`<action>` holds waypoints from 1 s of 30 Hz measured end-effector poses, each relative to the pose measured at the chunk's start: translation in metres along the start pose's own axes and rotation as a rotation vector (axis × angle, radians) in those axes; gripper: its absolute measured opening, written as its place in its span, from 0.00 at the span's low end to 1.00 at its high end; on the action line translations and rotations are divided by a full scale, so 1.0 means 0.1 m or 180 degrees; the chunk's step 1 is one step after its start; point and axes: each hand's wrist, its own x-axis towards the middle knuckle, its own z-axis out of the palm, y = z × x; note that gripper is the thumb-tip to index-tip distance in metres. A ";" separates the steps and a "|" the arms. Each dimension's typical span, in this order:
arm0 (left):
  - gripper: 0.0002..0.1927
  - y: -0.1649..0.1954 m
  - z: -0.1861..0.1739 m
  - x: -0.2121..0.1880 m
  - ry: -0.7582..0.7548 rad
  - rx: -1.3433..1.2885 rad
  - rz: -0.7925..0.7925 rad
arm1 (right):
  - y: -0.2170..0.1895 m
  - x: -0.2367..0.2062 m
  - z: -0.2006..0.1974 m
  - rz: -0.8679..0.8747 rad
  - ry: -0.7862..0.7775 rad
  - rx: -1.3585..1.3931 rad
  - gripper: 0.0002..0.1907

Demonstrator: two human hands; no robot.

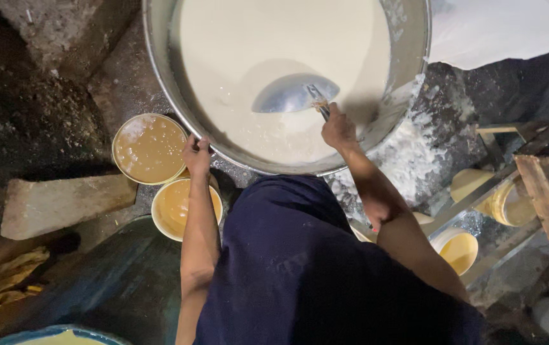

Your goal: The person uses a flat metal skimmer to scoop yellowish whey off the surface of a large basin of white curd and pours the liquid into a blue tub and small bowls. They repeat the scooping across the basin, move between the large basin, a second tub, and bowls, and set the skimmer on the basin rim at the end.

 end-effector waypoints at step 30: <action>0.13 -0.09 -0.12 0.12 -0.0210 0.0020 -0.0394 | 1.81 0.24 -1.03 -0.0446 0.0358 -0.1622 0.12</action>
